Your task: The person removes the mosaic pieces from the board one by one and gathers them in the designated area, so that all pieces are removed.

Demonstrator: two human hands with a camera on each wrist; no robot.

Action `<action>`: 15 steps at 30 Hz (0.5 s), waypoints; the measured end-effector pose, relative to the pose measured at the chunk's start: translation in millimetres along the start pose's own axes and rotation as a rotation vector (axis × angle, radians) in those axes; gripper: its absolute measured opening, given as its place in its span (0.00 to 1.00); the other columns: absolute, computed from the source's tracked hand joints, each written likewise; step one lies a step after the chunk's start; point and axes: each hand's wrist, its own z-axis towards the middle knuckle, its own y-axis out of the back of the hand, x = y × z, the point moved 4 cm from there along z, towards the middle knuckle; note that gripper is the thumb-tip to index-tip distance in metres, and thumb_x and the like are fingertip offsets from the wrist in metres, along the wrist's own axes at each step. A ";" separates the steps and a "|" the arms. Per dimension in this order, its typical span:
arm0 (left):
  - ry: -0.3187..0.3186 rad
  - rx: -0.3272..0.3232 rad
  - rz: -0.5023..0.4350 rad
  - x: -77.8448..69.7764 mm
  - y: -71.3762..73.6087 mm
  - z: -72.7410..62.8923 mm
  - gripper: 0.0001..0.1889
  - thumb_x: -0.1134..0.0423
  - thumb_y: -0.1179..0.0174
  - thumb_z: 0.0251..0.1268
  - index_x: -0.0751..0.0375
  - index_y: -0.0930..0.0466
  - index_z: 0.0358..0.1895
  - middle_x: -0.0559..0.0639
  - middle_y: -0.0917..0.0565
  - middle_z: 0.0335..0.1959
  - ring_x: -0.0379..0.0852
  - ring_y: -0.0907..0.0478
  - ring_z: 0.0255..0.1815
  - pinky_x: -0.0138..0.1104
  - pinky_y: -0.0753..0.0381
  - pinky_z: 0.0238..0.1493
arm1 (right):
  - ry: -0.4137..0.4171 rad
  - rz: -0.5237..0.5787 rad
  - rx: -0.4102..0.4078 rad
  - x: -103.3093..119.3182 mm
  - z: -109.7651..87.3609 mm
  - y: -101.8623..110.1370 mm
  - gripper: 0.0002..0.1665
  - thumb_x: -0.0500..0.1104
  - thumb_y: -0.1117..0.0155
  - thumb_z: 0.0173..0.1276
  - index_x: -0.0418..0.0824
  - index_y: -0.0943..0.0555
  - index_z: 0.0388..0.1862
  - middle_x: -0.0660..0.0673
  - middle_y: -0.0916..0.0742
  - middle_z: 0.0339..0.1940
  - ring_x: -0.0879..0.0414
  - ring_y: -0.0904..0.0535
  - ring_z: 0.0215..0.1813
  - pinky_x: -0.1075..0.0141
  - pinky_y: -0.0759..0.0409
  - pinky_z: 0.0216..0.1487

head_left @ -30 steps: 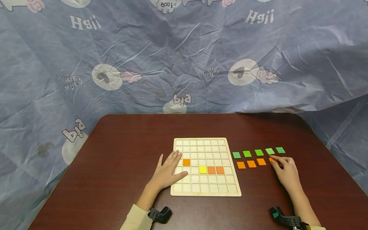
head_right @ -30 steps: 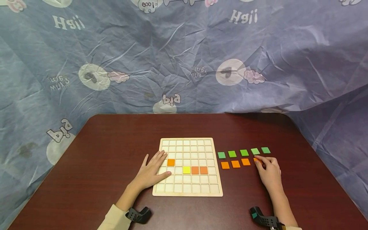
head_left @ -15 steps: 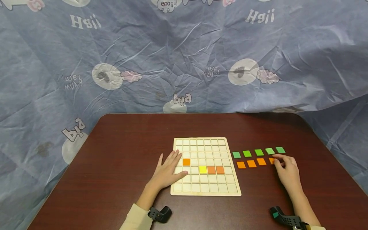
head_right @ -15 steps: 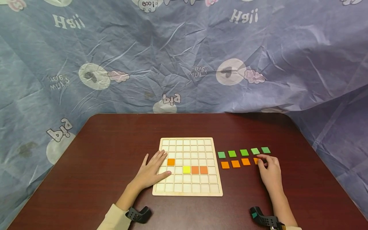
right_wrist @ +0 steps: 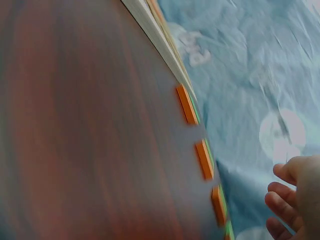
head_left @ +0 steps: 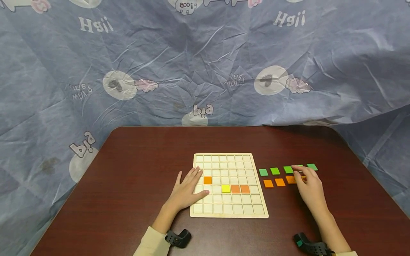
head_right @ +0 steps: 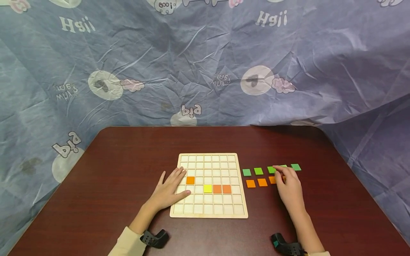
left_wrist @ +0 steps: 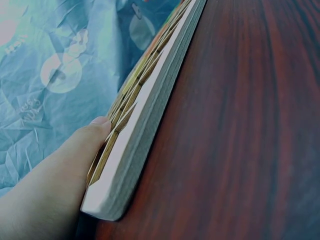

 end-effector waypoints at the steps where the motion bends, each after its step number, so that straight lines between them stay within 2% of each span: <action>1: 0.002 0.005 0.000 0.3 -0.5 0.2 0.42 0.31 0.57 0.57 0.49 0.51 0.72 0.45 0.50 0.74 0.42 0.55 0.75 0.55 0.67 0.69 | 0.020 0.000 0.005 6.3 -0.4 -1.5 0.16 0.42 0.51 0.69 0.38 0.22 0.49 0.39 0.22 0.47 0.56 0.31 0.40 0.77 0.35 0.35; 8: 0.000 0.005 -0.003 0.4 -0.8 0.1 0.42 0.31 0.57 0.57 0.49 0.51 0.72 0.45 0.50 0.74 0.42 0.56 0.75 0.56 0.67 0.69 | 0.110 0.023 0.048 48.3 -7.2 -12.7 0.14 0.41 0.48 0.68 0.41 0.21 0.49 0.44 0.21 0.41 0.61 0.33 0.37 0.67 0.31 0.35; 15: 0.006 0.004 0.001 1.1 -0.4 -0.6 0.42 0.30 0.58 0.57 0.48 0.52 0.72 0.44 0.50 0.74 0.41 0.56 0.75 0.55 0.67 0.69 | 0.179 0.069 0.118 87.8 -16.9 -32.1 0.14 0.40 0.45 0.66 0.41 0.21 0.49 0.45 0.19 0.44 0.52 0.25 0.44 0.56 0.27 0.43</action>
